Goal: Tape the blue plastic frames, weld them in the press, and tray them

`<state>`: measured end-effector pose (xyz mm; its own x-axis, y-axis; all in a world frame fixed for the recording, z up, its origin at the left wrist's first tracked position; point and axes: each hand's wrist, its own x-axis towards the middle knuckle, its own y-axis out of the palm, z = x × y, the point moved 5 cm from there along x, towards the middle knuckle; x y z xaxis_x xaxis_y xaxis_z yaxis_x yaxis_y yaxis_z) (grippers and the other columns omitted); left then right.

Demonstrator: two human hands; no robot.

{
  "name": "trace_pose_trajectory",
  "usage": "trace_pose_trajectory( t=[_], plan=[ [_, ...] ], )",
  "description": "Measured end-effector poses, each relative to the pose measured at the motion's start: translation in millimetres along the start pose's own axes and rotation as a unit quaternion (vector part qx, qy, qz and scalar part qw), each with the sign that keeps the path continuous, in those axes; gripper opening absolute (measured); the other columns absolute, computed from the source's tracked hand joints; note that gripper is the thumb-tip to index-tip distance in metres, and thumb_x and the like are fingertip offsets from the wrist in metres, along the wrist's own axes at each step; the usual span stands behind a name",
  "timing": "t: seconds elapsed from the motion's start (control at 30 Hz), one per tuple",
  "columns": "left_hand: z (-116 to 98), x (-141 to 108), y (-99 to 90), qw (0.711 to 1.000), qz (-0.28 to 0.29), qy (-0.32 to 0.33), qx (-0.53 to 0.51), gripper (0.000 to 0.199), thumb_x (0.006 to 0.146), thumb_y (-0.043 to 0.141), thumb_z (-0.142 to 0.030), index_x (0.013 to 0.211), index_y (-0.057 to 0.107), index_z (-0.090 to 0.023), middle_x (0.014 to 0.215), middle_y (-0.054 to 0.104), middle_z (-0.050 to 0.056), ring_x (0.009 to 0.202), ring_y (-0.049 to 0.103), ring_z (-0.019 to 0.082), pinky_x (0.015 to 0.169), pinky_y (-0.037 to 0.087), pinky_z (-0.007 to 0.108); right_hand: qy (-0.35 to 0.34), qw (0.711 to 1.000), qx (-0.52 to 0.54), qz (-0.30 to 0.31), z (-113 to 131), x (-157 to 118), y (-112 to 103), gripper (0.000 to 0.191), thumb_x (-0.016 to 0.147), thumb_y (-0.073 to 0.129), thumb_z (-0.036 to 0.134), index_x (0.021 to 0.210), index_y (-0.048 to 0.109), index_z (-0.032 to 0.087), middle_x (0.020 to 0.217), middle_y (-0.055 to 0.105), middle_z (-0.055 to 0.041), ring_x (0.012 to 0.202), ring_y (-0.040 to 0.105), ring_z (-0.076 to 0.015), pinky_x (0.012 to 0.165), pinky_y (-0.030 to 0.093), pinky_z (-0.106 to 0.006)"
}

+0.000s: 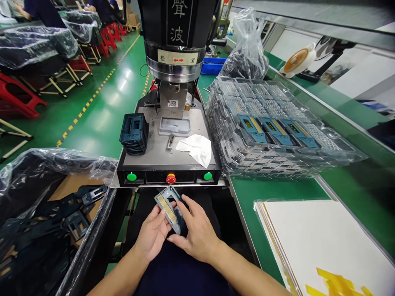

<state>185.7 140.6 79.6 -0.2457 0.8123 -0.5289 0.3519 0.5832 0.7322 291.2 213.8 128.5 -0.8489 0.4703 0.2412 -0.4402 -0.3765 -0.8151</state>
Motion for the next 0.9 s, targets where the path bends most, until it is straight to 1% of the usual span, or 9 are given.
trace_pose_trajectory(
  t=[0.03, 0.1, 0.2, 0.37, 0.47, 0.53, 0.63, 0.8, 0.9],
  plan=[
    [0, 0, -1.3, 1.0, 0.004, 0.003, 0.004, 0.039, 0.087, 0.059, -0.022, 0.125, 0.055, -0.023, 0.127, 0.061, 0.009, 0.125, 0.051, 0.024, 0.107, 0.039, 0.043, 0.024, 1.0, -0.003, 0.01, -3, -1, 1, 0.084, 0.069, 0.072, 0.051, 0.137, 0.04, 0.015, 0.138, 0.044, -0.0224, 0.124, 0.045, -0.0369, 0.098, 0.045, -0.053],
    [2, 0, -3.6, 1.0, 0.012, 0.008, 0.013, 0.04, 0.085, 0.062, -0.02, 0.124, 0.056, -0.022, 0.13, 0.059, 0.009, 0.129, 0.047, 0.025, 0.109, 0.037, 0.043, 0.062, 0.998, -0.009, 0.024, -9, -3, 3, 0.084, 0.068, 0.074, 0.042, 0.139, 0.038, 0.016, 0.136, 0.045, -0.0212, 0.122, 0.048, -0.036, 0.096, 0.047, -0.052],
    [2, 0, -3.6, 0.999, 0.02, 0.017, 0.024, 0.04, 0.082, 0.064, -0.018, 0.122, 0.059, -0.021, 0.129, 0.06, 0.009, 0.129, 0.046, 0.025, 0.11, 0.036, 0.042, 0.083, 0.996, -0.007, 0.039, -16, -3, 1, 0.082, 0.069, 0.072, 0.031, 0.141, 0.035, 0.017, 0.135, 0.046, -0.0193, 0.12, 0.049, -0.0339, 0.098, 0.047, -0.049],
    [-4, -3, 5.4, 0.998, 0.035, 0.028, 0.039, 0.046, 0.082, 0.064, -0.015, 0.126, 0.055, -0.024, 0.126, 0.061, 0.008, 0.124, 0.051, 0.025, 0.109, 0.037, 0.043, 0.036, 0.997, -0.007, 0.061, -17, 10, -15, 0.078, 0.072, 0.066, 0.026, 0.142, 0.033, 0.014, 0.136, 0.045, -0.0185, 0.125, 0.045, -0.032, 0.104, 0.042, -0.048],
    [-8, -5, 5.3, 0.997, 0.034, 0.03, 0.064, 0.037, 0.081, 0.066, -0.018, 0.117, 0.059, -0.023, 0.125, 0.06, 0.008, 0.121, 0.053, 0.028, 0.104, 0.04, 0.044, -0.007, 0.999, -0.005, 0.051, -20, 29, -33, 0.077, 0.071, 0.062, 0.021, 0.141, 0.033, 0.012, 0.137, 0.045, -0.0181, 0.127, 0.042, -0.0293, 0.107, 0.039, -0.046],
    [-10, -7, -0.3, 0.996, 0.016, 0.029, 0.081, 0.033, 0.08, 0.067, -0.021, 0.112, 0.06, -0.022, 0.126, 0.059, 0.009, 0.118, 0.055, 0.029, 0.1, 0.043, 0.043, -0.018, 0.999, -0.008, 0.04, -29, 47, -46, 0.077, 0.071, 0.062, 0.02, 0.141, 0.033, 0.012, 0.137, 0.044, -0.0183, 0.128, 0.041, -0.0285, 0.108, 0.038, -0.045],
    [-11, -9, -11.1, 0.995, -0.014, 0.033, 0.098, 0.034, 0.079, 0.068, -0.025, 0.112, 0.059, -0.022, 0.126, 0.058, 0.01, 0.109, 0.06, 0.026, 0.093, 0.046, 0.04, -0.002, 0.999, -0.029, 0.031, -51, 85, -65, 0.077, 0.071, 0.065, 0.023, 0.14, 0.035, 0.01, 0.139, 0.043, -0.0192, 0.129, 0.041, -0.0292, 0.109, 0.035, -0.045],
    [-16, -13, -23.3, 0.992, -0.048, 0.038, 0.112, 0.037, 0.077, 0.07, -0.03, 0.111, 0.06, -0.021, 0.121, 0.059, 0.01, 0.097, 0.063, 0.022, 0.085, 0.048, 0.036, 0.055, 0.995, -0.083, 0.031, -97, 166, -88, 0.08, 0.065, 0.073, 0.025, 0.136, 0.042, 0.006, 0.137, 0.046, -0.0207, 0.128, 0.042, -0.0325, 0.11, 0.032, -0.045],
    [-21, -16, -31.4, 0.99, -0.077, 0.042, 0.107, 0.042, 0.072, 0.075, -0.033, 0.11, 0.061, -0.02, 0.12, 0.061, 0.01, 0.093, 0.064, 0.021, 0.082, 0.049, 0.035, 0.098, 0.991, -0.086, 0.04, -119, 213, -94, 0.079, 0.064, 0.074, 0.025, 0.135, 0.044, 0.007, 0.135, 0.049, -0.0179, 0.125, 0.045, -0.0301, 0.109, 0.033, -0.04]
  ],
)
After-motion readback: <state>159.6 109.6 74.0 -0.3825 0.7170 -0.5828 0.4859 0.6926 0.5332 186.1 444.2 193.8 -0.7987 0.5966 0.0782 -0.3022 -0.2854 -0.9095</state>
